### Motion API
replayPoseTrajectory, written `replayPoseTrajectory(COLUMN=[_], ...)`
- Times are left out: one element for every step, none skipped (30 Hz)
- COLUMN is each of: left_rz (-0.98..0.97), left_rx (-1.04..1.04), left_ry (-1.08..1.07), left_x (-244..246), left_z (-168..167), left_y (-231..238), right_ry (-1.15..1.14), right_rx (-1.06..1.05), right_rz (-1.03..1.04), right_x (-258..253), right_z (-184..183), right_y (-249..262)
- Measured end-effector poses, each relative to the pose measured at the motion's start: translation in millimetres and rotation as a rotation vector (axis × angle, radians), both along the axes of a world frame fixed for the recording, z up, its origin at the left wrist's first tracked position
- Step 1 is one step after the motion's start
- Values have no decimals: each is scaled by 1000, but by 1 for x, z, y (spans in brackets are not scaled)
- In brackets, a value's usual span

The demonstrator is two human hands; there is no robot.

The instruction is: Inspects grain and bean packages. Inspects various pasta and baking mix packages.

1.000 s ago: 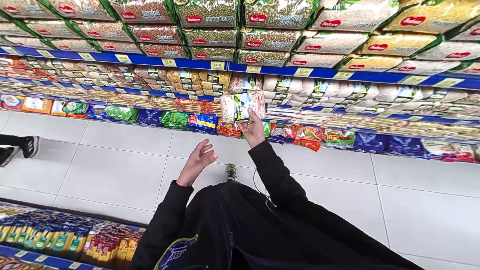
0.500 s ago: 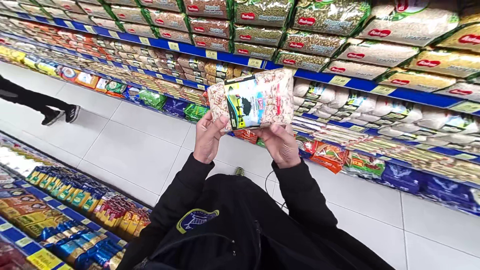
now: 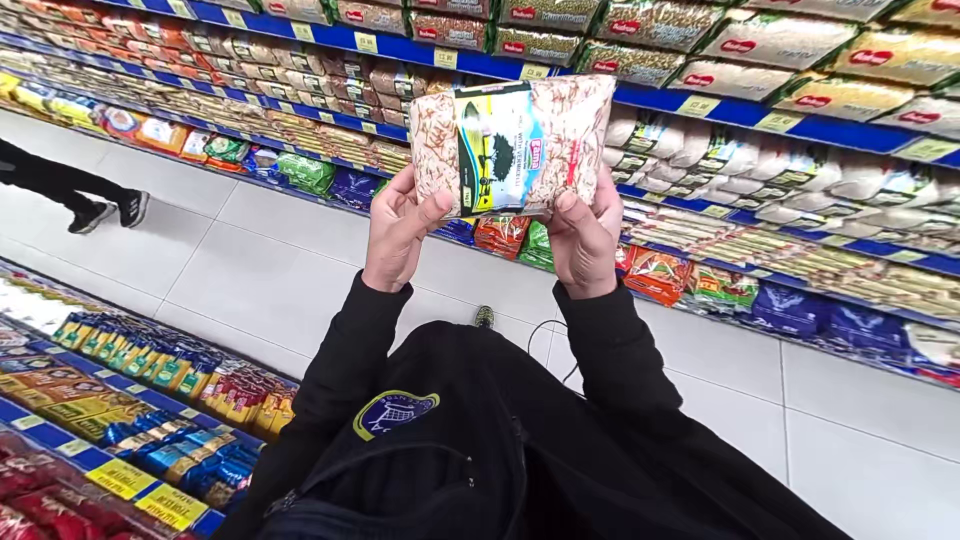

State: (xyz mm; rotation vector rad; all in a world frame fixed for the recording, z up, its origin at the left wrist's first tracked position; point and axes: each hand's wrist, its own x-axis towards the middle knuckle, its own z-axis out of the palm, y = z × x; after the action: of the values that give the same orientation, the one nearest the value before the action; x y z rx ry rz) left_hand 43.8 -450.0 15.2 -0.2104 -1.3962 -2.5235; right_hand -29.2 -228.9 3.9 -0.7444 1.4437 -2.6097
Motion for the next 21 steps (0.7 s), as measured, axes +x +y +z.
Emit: replayPoseTrajectory(left_rz=[9, 14, 21, 23, 27, 28, 23, 19, 17, 22, 26, 19, 12, 11, 12, 16, 17, 16, 16, 19, 22], left_rx=[-1, -1, -4, -11, -15, -14, -14, -16, -19, -17, -19, -14, -14, -13, -14, -13, -16, -19, -22, -24, -26], left_ry=[-1, 0, 0, 3, 2, 0, 2, 5, 9, 7, 3, 4, 6, 3, -1, -5, -6, -6, -4, -2, 1], left_x=[5, 9, 13, 17, 21, 23, 26, 29, 32, 34, 36, 38, 40, 42, 44, 45, 47, 49, 50, 51, 52], left_z=[0, 0, 0, 0, 0, 1, 1, 1, 1, 1, 1, 0, 0, -1, -2, -2, -2, -3, -3, -3, -4], left_y=[-1, -2, -3, -4, -4, -5, -6, -6, -7, -7, -7, -8, -9, -9, -10, -10, -11, -11, -12, -12, -13], right_ry=[2, 5, 7, 4, 5, 8, 9, 5, -2, -6, -5, -3, 0, 3, 4, 2, -1, -7, -13, -19, -25], right_rx=[-1, -4, -14, -23, -25, -26, -29, -26, -24, -20, -18, -20, -16, -15, -12, -10, -7, -6, -4, -6, -9], right_rz=[-2, 1, 8, 11, 9, 8, 11, 13, 12, 7, 8, 8, 0, -5, -10, -13, -17, -19, -23, -22, -18], right_x=[6, 11, 15, 19, 22, 26, 29, 33, 36, 39, 42, 44, 45, 47, 49, 51, 53, 56, 57, 59, 60], right_z=[1, 2, 2, 1, 1, 1, 2, 2, 2, 3, 3, 2, 1, 0, 0, 0, -1, -1, -1, -2, -4], right_y=[-2, -3, -4, -5, -5, -5, -6, -6, -7, -8, -8, -8, -9, -9, -9, -10, -10, -11, -12, -12, -12])
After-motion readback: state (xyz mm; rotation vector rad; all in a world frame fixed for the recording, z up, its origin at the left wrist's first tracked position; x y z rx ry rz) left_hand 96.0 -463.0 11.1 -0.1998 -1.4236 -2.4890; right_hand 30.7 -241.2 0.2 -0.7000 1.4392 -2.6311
